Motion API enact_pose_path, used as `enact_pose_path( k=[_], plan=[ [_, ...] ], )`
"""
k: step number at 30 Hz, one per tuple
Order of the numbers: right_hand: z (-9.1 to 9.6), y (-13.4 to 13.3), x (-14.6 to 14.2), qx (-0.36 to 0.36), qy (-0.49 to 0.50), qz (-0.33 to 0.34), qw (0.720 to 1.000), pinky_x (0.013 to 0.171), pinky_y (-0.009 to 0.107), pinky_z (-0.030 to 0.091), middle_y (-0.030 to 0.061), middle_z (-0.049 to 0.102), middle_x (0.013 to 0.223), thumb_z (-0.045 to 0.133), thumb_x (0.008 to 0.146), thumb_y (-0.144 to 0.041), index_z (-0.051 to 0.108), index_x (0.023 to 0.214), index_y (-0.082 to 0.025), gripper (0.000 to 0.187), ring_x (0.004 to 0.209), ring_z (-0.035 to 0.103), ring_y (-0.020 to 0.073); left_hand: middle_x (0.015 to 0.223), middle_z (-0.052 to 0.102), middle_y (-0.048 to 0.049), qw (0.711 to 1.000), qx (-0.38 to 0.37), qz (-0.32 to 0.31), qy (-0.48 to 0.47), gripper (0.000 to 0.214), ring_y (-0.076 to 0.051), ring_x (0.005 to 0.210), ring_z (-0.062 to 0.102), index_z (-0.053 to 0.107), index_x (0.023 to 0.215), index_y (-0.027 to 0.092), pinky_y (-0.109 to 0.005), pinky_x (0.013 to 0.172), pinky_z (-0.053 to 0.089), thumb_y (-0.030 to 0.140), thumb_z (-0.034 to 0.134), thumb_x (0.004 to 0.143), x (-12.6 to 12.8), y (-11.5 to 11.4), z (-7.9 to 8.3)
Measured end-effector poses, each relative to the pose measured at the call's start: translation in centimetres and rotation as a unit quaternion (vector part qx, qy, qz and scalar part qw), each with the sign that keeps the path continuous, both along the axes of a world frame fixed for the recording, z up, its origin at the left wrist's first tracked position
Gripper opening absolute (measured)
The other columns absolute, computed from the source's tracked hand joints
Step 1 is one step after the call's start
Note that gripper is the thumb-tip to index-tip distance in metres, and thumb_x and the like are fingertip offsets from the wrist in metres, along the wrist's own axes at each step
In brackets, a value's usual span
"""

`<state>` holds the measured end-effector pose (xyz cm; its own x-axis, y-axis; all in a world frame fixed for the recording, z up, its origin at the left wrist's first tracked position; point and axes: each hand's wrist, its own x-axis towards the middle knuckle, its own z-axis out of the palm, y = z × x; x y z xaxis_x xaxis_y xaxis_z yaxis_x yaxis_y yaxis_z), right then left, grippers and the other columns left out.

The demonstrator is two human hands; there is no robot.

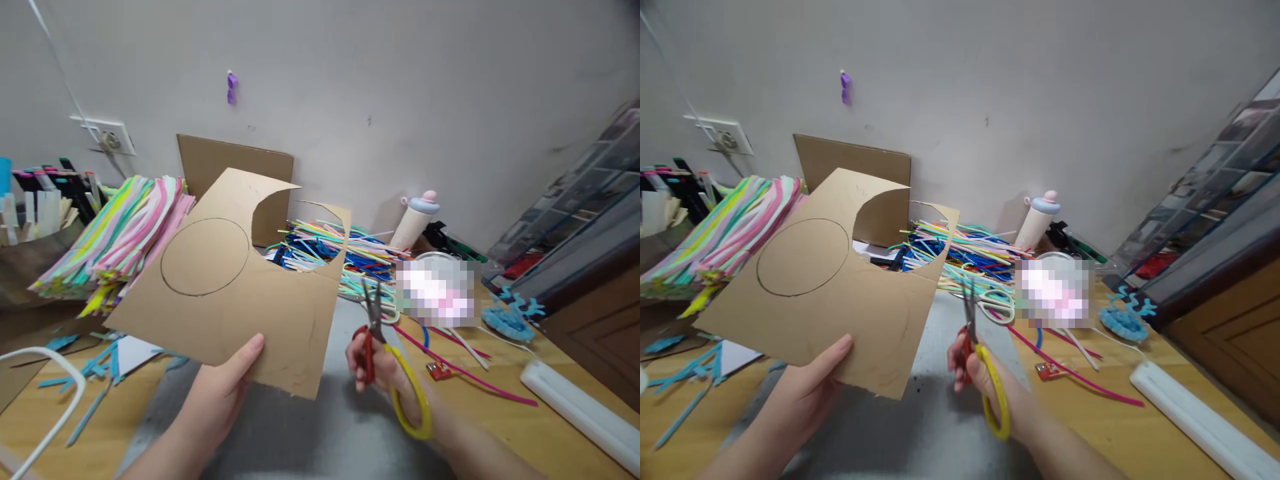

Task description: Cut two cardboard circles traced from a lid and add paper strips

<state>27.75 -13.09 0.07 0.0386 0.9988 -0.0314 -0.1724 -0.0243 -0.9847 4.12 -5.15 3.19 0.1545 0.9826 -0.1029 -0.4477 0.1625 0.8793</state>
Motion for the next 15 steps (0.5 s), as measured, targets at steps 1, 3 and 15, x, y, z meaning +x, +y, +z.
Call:
enact_pose_path(
  k=[1, 3, 15],
  plan=[
    [-0.2, -0.2, -0.1, -0.015, -0.018, 0.019, 1.0, 0.054, 0.027, 0.049, 0.0013, 0.051, 0.075, 0.059, 0.067, -0.078, 0.055, 0.088, -0.018, 0.063, 0.06, 0.049, 0.0126, 0.128, 0.064, -0.0071, 1.0, 0.0, -0.001, 0.008, 0.079, -0.028, 0.125, 0.052, 0.044, 0.139, 0.025, -0.037, 0.101, 0.047, 0.024, 0.078, 0.068, -0.1, 0.1, -0.1],
    [-0.4, -0.7, -0.4, -0.045, -0.064, 0.055, 0.995, 0.051, 0.024, 0.047, -0.0006, 0.047, 0.071, 0.056, 0.068, -0.078, 0.054, 0.086, -0.017, 0.064, 0.057, 0.047, 0.0114, 0.127, 0.065, -0.0085, 0.999, -0.001, 0.001, 0.032, 0.077, -0.029, 0.126, 0.051, 0.048, 0.136, 0.022, -0.039, 0.103, 0.044, 0.026, 0.079, 0.066, -0.1, 0.1, -0.3],
    [-3.2, -1.4, 0.0, -0.083, -0.099, 0.117, 0.985, 0.045, 0.021, 0.044, -0.0003, 0.046, 0.07, 0.046, 0.055, -0.092, 0.052, 0.082, -0.018, 0.079, 0.054, 0.043, 0.0099, 0.106, 0.075, -0.0079, 0.987, -0.046, 0.01, 0.153, 0.064, -0.037, 0.122, 0.053, 0.069, 0.11, 0.023, -0.047, 0.101, 0.045, 0.03, 0.086, 0.049, -0.1, -0.4, -0.7]
  ],
)
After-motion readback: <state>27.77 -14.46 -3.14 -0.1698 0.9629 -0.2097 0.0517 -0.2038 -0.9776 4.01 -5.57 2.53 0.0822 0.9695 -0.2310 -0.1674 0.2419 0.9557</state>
